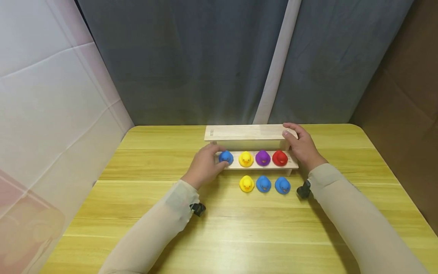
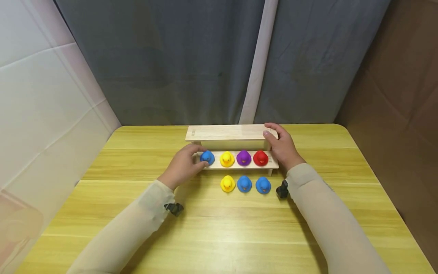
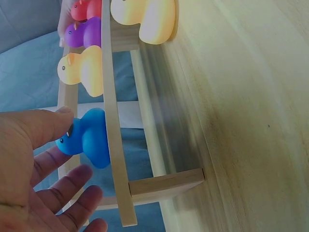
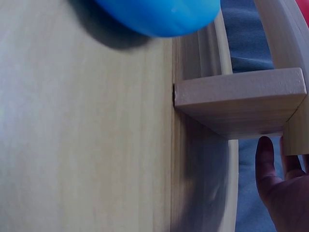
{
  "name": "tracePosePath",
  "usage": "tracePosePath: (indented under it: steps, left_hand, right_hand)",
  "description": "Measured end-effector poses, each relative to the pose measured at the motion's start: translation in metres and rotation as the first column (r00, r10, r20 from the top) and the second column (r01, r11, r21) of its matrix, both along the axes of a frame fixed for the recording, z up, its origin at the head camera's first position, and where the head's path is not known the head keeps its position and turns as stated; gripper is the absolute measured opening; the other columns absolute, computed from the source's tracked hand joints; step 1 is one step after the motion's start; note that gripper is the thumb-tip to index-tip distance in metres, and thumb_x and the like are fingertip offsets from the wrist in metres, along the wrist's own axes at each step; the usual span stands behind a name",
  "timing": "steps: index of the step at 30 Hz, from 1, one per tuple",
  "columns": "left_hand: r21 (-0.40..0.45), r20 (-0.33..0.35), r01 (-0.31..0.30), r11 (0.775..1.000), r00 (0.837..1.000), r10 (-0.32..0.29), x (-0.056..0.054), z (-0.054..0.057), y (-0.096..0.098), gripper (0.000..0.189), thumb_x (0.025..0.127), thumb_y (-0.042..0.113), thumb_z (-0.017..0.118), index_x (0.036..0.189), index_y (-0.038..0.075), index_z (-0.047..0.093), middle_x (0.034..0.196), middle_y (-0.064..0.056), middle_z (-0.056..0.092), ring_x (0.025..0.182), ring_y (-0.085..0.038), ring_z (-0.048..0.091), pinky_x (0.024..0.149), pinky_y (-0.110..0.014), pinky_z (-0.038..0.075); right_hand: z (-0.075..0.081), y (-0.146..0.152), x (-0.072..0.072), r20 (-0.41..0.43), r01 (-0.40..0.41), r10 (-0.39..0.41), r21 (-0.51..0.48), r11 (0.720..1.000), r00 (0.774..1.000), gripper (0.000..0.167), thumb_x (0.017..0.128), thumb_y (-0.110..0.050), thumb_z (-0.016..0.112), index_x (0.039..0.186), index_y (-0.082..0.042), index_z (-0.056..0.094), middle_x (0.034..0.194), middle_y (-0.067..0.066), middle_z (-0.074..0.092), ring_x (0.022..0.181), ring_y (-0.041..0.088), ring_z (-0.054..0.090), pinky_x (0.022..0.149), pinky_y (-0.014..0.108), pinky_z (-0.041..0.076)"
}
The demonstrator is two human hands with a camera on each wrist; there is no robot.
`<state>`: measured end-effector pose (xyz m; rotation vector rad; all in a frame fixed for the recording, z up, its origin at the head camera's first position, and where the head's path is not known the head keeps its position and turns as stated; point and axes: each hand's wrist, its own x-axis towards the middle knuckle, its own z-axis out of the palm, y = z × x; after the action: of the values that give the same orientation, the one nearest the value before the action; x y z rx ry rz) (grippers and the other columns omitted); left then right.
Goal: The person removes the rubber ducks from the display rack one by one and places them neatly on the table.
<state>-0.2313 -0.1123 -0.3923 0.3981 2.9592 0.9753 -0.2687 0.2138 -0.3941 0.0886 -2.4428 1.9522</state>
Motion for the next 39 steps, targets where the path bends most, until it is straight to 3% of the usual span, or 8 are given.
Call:
tracePosePath:
  steps: [4,10,15,20,25,32,39]
  left_hand:
    - [-0.013,-0.001,-0.001,1.000,1.000,0.001,-0.002,-0.001,0.001,0.042,0.095,0.026,0.080,0.132,0.011,0.069,0.146,-0.012,0.062,0.151,-0.038,0.043,0.124,-0.055,0.035]
    - [-0.021,-0.006,-0.002,1.000,1.000,0.002,-0.002,-0.002,0.001,0.038,0.094,0.027,0.081,0.127,0.012,0.071,0.144,-0.012,0.063,0.146,-0.039,0.049,0.122,-0.056,0.037]
    - [-0.029,-0.001,0.002,1.000,1.000,-0.002,0.001,0.001,0.002,0.033,0.093,0.029,0.083,0.121,0.013,0.072,0.140,-0.011,0.065,0.145,-0.038,0.050,0.121,-0.055,0.039]
    - [-0.026,0.007,0.006,1.000,1.000,-0.006,0.004,0.005,0.004,0.033,0.094,0.029,0.082,0.120,0.013,0.071,0.142,-0.011,0.064,0.154,-0.038,0.039,0.124,-0.055,0.034]
    - [-0.017,0.002,0.026,1.000,1.000,-0.026,0.007,0.005,0.005,0.031,0.095,0.027,0.082,0.120,0.013,0.070,0.139,-0.009,0.066,0.154,-0.038,0.038,0.125,-0.053,0.033]
    - [-0.002,-0.041,0.068,0.998,0.997,-0.068,0.014,0.006,0.004,0.029,0.094,0.025,0.082,0.116,0.012,0.070,0.131,-0.009,0.068,0.136,-0.037,0.058,0.118,-0.052,0.043]
    - [0.014,-0.054,0.104,0.995,0.993,-0.103,0.023,0.009,0.006,0.030,0.092,0.024,0.084,0.115,0.011,0.071,0.127,-0.008,0.068,0.124,-0.036,0.063,0.113,-0.049,0.047]
  right_hand:
    - [-0.005,0.002,-0.004,-0.008,0.005,-0.005,0.005,1.000,1.000,0.049,0.110,-0.023,0.055,0.154,-0.003,0.047,0.166,0.019,0.036,0.155,0.035,0.030,0.128,0.052,0.027]
    - [-0.027,0.009,-0.020,-0.022,0.023,-0.022,0.013,1.000,1.000,0.049,0.110,-0.029,0.056,0.155,-0.010,0.049,0.166,0.013,0.037,0.154,0.031,0.032,0.128,0.050,0.028]
    - [-0.034,0.010,-0.023,-0.043,0.032,-0.031,0.018,0.999,0.999,0.050,0.109,-0.033,0.058,0.154,-0.012,0.050,0.165,0.011,0.039,0.152,0.030,0.035,0.127,0.049,0.030]
    - [-0.033,0.010,-0.023,-0.047,0.029,-0.029,0.016,0.999,0.998,0.050,0.109,-0.034,0.057,0.154,-0.013,0.050,0.164,0.012,0.039,0.151,0.030,0.035,0.127,0.050,0.030]
    - [-0.032,0.010,-0.022,-0.045,0.023,-0.022,0.012,1.000,0.999,0.051,0.109,-0.034,0.057,0.154,-0.013,0.050,0.164,0.012,0.040,0.151,0.030,0.036,0.127,0.050,0.030]
    - [-0.028,0.009,-0.020,-0.031,0.019,-0.019,0.000,1.000,0.999,0.049,0.110,-0.031,0.057,0.154,-0.011,0.049,0.166,0.012,0.038,0.153,0.029,0.033,0.128,0.050,0.027]
    - [-0.005,0.002,-0.004,-0.008,0.007,-0.007,0.003,1.000,1.000,0.048,0.110,-0.024,0.055,0.154,-0.005,0.048,0.168,0.017,0.033,0.158,0.035,0.026,0.129,0.052,0.023]
